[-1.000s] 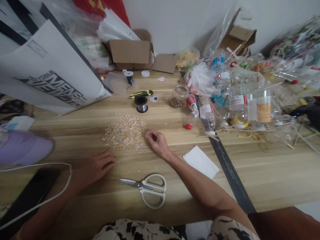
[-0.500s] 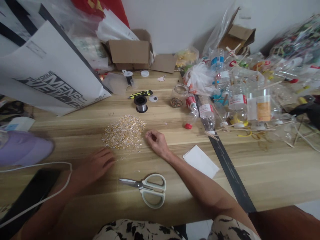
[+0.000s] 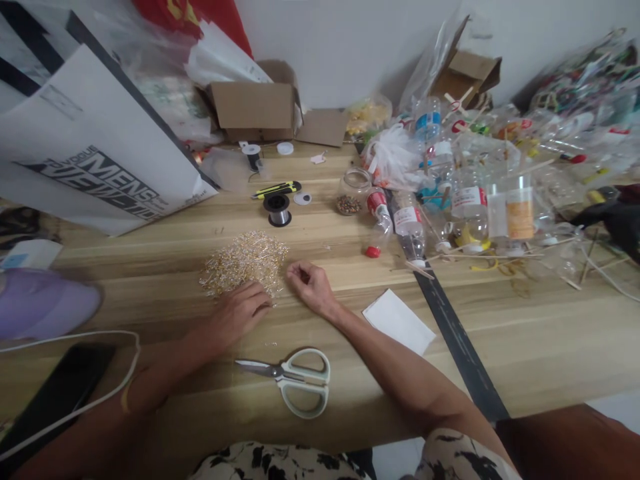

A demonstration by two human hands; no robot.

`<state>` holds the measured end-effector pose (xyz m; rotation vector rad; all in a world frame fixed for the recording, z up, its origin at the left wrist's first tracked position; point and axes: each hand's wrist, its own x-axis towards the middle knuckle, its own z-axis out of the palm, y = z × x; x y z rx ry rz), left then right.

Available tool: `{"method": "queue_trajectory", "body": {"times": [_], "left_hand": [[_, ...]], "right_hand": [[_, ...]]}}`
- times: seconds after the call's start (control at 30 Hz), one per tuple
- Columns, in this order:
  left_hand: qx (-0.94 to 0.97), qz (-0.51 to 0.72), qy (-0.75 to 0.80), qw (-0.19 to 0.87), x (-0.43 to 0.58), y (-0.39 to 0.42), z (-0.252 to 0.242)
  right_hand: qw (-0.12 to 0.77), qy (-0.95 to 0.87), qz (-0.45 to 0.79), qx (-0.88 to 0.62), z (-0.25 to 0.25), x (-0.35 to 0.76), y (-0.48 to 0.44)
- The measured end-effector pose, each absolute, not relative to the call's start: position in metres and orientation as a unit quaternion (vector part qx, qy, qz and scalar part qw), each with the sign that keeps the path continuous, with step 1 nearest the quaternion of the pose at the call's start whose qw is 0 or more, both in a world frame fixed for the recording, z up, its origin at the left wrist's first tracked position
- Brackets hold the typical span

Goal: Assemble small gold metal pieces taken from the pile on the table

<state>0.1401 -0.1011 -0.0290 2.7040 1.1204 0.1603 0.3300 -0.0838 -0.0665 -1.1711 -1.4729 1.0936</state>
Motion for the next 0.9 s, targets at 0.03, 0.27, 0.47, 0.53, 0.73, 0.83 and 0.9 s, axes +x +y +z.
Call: {"method": "queue_trajectory", "body": {"times": [0.03,0.27,0.47,0.53,0.73,0.83,0.9], "left_hand": [[0.919,0.048,0.378,0.101,0.141,-0.1005,-0.03],[0.923,0.064,0.364,0.107,0.1392,-0.1005,-0.0362],[0.909,0.114,0.366,0.161,0.1366,-0.0995,-0.0397],[0.912,0.117,0.357,0.167,0.1363,-0.0988,-0.0394],[0.921,0.103,0.334,0.173,0.1364,-0.0985,-0.035],[0.924,0.107,0.326,0.169,0.1372,-0.0988,-0.0343],[0.926,0.108,0.322,0.166,0.1375,-0.0986,-0.0352]], "right_hand": [[0.463,-0.6,0.444,-0.478,-0.0664,0.3301,-0.0838],[0.457,-0.605,0.442,-0.479,-0.0646,0.3308,-0.0844],[0.453,-0.607,0.442,-0.48,-0.0624,0.3308,-0.0848],[0.452,-0.608,0.441,-0.48,-0.0631,0.3308,-0.0847],[0.455,-0.607,0.447,-0.475,-0.0662,0.3306,-0.0844],[0.45,-0.607,0.446,-0.48,-0.0662,0.3303,-0.084],[0.448,-0.606,0.447,-0.481,-0.0659,0.3302,-0.0839]]}}
